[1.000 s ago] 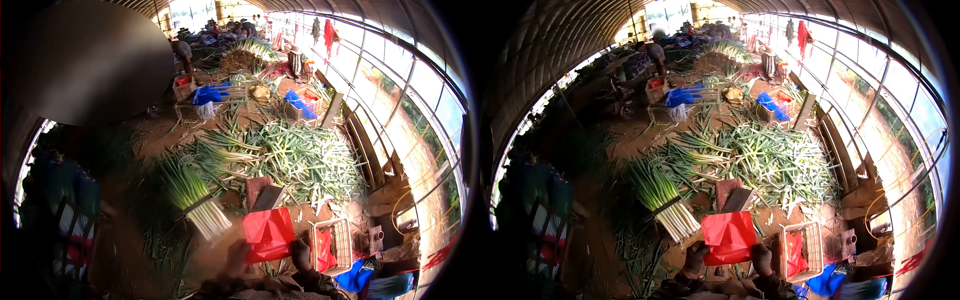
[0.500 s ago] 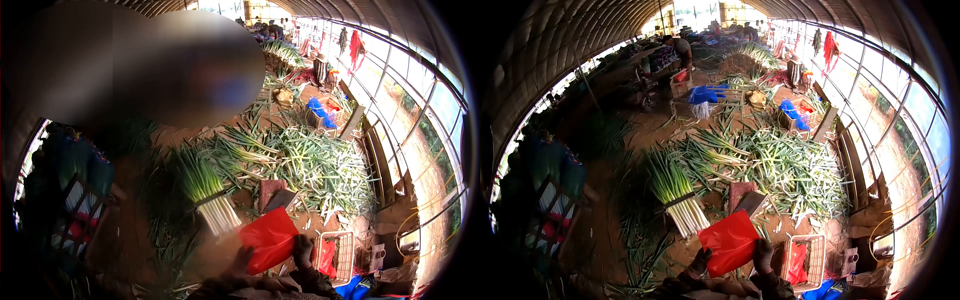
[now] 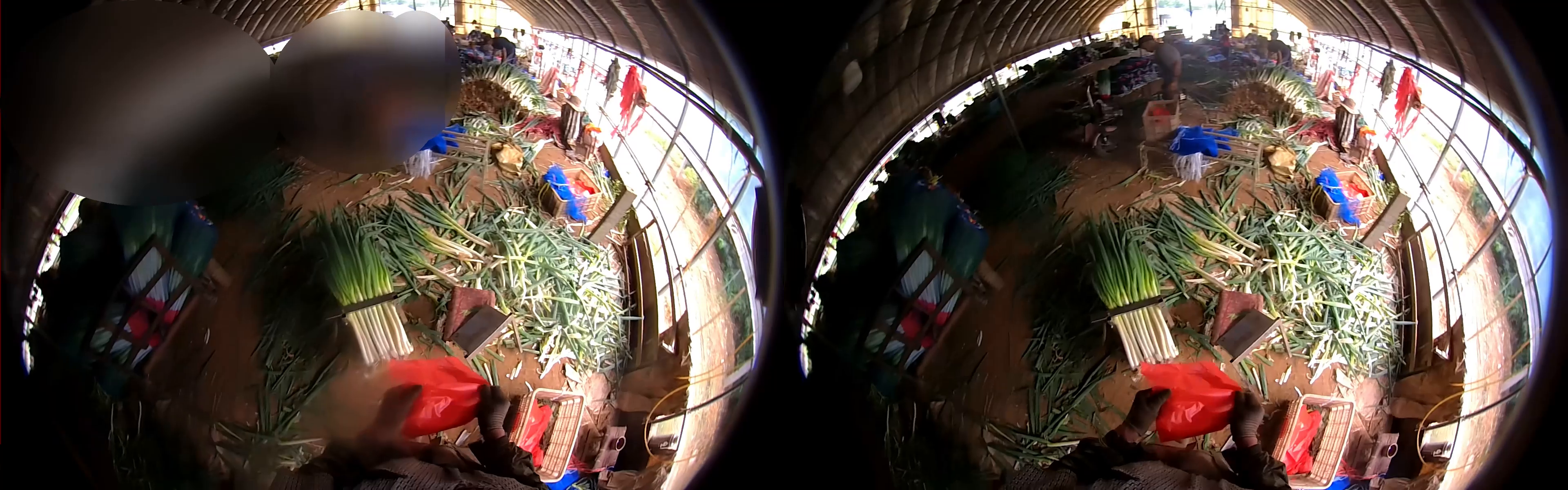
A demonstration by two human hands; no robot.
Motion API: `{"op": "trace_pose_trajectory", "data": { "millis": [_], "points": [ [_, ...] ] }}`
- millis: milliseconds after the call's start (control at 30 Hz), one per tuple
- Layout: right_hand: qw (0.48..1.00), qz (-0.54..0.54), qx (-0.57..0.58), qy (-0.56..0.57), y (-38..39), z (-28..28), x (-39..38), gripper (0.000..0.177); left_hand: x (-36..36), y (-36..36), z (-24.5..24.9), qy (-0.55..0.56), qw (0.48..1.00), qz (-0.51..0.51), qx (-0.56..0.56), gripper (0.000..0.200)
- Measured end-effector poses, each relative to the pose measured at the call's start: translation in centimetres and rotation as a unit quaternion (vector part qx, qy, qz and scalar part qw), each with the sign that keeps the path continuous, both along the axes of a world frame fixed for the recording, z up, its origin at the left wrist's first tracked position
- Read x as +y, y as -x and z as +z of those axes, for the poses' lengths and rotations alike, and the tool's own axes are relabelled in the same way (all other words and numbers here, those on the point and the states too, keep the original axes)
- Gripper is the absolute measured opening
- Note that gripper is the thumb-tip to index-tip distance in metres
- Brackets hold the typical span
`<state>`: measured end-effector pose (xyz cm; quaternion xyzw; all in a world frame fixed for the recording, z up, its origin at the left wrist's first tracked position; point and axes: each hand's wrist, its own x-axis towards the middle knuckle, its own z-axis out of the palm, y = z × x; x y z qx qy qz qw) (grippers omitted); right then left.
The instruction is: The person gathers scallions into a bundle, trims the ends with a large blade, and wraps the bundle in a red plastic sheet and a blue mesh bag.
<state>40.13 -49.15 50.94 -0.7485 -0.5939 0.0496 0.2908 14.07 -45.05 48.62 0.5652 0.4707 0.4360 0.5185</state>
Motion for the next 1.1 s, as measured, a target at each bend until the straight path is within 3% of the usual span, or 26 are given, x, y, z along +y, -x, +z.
{"op": "trace_pose_trajectory", "data": {
  "millis": [33,133,267,333,433,533,633,733,767,867,900,1000,1033,1100],
  "points": [
    [0.999,-0.009,-0.052,0.009,-0.3,-0.3,0.2,0.025,0.0,-0.1,-0.1,0.012,1.000,-0.016,-0.024,0.024],
    [0.962,-0.150,0.227,0.029,-0.9,-0.4,0.9,0.033,-0.7,-0.5,1.1,0.072,0.992,-0.062,-0.078,0.026],
    [0.929,-0.150,0.338,-0.003,-1.3,-1.1,1.3,0.034,-1.8,-1.2,6.7,0.191,0.971,-0.088,-0.115,0.028],
    [0.937,-0.127,0.325,-0.002,-1.3,-1.7,1.3,0.033,-1.1,-1.2,8.6,0.278,0.954,-0.075,-0.087,0.027],
    [0.958,-0.061,0.278,0.025,-0.7,-1.6,0.6,0.032,-1.1,-1.6,8.7,0.200,0.977,0.019,-0.075,0.027],
    [0.967,-0.036,0.253,0.024,0.1,-3.2,-0.1,0.032,-0.2,-0.9,7.3,0.242,0.969,0.011,-0.056,0.030],
    [0.919,-0.105,0.381,0.011,0.6,-3.1,0.1,0.037,0.1,-0.7,6.3,0.221,0.974,-0.013,-0.050,0.032],
    [0.904,-0.127,0.407,-0.002,0.9,-0.5,1.1,0.040,-0.6,-0.5,6.8,0.210,0.971,-0.055,-0.097,0.034],
    [0.894,-0.151,0.421,0.032,1.3,1.7,1.2,0.041,-0.4,0.1,3.2,0.182,0.979,-0.090,-0.013,0.034],
    [0.918,-0.096,0.385,0.002,0.8,0.0,1.7,0.041,-0.5,-0.1,6.7,0.221,0.967,-0.095,-0.079,0.032],
    [0.916,-0.076,0.394,-0.006,1.0,-1.7,1.9,0.040,0.1,0.0,6.5,0.199,0.975,-0.094,-0.010,0.032],
    [0.924,-0.063,0.377,0.009,1.5,-4.5,2.0,0.039,0.3,-0.6,6.0,0.218,0.970,-0.057,-0.092,0.034],
    [0.903,-0.064,0.422,0.047,1.9,-4.0,1.8,0.038,0.4,-0.6,5.9,0.225,0.968,-0.061,-0.094,0.036],
    [0.909,-0.047,0.404,0.092,2.6,-4.5,1.6,0.038,0.6,-0.6,5.7,0.239,0.964,-0.069,-0.096,0.038]
  ]
}}
